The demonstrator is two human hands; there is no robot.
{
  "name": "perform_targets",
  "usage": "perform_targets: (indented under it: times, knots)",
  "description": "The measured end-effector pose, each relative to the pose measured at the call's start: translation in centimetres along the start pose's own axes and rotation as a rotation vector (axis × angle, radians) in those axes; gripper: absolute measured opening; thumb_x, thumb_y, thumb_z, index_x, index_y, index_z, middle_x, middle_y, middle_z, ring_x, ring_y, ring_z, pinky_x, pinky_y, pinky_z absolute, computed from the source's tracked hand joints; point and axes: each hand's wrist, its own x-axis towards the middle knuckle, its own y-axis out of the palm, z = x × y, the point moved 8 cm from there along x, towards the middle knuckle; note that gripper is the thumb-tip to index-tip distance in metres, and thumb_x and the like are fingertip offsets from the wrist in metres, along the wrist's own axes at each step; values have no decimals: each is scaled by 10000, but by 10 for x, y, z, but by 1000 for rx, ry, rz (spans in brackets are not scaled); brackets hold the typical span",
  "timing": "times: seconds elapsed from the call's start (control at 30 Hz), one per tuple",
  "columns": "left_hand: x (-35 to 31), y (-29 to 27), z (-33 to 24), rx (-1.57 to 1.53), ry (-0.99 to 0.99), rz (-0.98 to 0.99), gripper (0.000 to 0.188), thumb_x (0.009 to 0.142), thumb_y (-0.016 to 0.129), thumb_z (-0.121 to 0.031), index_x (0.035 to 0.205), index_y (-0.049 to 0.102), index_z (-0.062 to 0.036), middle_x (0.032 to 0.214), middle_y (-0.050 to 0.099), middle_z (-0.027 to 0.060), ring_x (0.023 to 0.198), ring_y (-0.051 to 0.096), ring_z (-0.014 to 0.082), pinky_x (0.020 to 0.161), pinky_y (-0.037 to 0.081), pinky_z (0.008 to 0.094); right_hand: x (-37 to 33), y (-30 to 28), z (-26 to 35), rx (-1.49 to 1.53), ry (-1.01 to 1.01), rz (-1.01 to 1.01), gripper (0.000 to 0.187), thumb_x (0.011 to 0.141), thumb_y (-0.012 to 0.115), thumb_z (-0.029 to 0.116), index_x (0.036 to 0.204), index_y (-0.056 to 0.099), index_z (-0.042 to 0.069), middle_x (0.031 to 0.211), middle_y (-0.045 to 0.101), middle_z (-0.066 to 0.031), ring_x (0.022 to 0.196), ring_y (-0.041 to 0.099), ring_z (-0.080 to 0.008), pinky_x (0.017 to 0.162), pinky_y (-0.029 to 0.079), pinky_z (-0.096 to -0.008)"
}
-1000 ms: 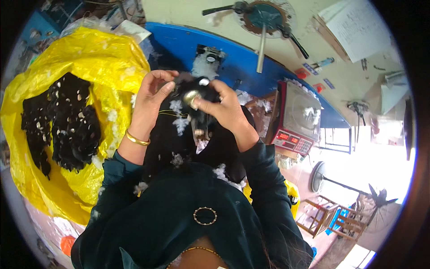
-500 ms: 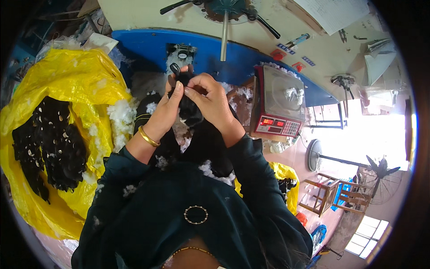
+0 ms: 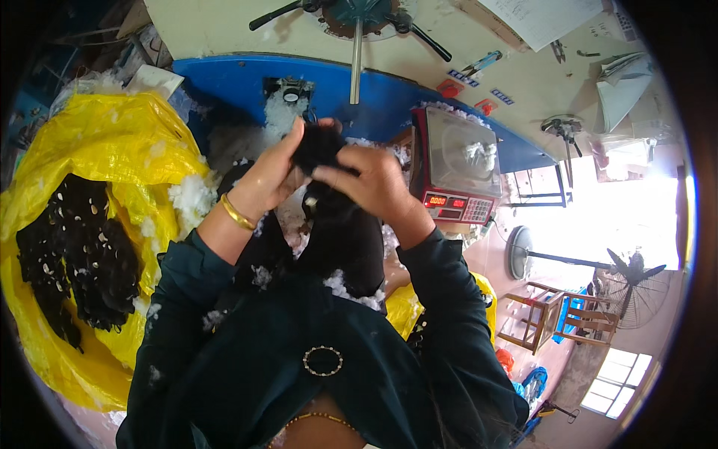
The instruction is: The person sits on the floor and repeatedly stuffs white cotton-like material into small black fabric pouches. They then place the filled pouches into a large yellow bag. The process is repeated continuously throughout the clip.
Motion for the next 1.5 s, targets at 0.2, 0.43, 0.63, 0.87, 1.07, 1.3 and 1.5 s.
perform_targets:
  times: [0.2,0.43,0.63,0.87,1.07,1.3,1.5]
  knots:
    - [37,16,-23,199,112,-122,400,945,553,-451,1138,562,-101,987,622,14,844,611,101,708,511,265,81,-36,-49,-297,89,-453,306,759,691,298,651,578,36,668,587,-168,643,571,-385,549,435,-447]
    - [29,25,-63,964,648,-332,423,819,744,-264,1083,538,-6,804,584,59,740,593,143,648,487,271,132,-50,-81,-227,-41,-494,339,762,676,273,644,510,1,583,449,-188,526,366,-344,500,371,-404]
    - [11,49,-51,1524,705,-330,426,806,728,-353,988,569,-1,746,561,149,669,578,315,585,470,391,99,-41,-63,-244,-26,-453,311,739,682,238,617,502,15,583,451,-174,540,383,-341,477,373,-387]
    - [15,18,-54,776,369,-191,433,875,680,-346,1067,595,33,974,650,119,886,628,215,826,502,317,90,-39,-79,-26,320,-284,313,706,646,285,640,580,-14,632,543,-237,604,576,-397,543,452,-425]
    - [75,-2,-58,123,214,-154,313,920,629,-348,827,581,-53,711,594,28,660,626,128,693,564,284,150,-47,-99,-184,443,-440,308,696,627,317,648,598,15,697,610,-206,681,590,-425,598,477,-459]
    - [26,19,-22,1053,543,-354,214,855,698,-150,957,607,15,788,653,64,718,637,134,642,481,246,111,-39,-70,-277,413,-360,289,742,625,289,663,609,12,702,606,-209,703,595,-408,604,479,-446]
    - [33,30,-71,1174,605,-352,217,886,645,-146,977,594,44,778,663,117,671,658,177,607,512,284,110,-42,-79,-258,397,-275,308,728,650,311,689,635,5,703,605,-215,695,597,-413,611,486,-446]
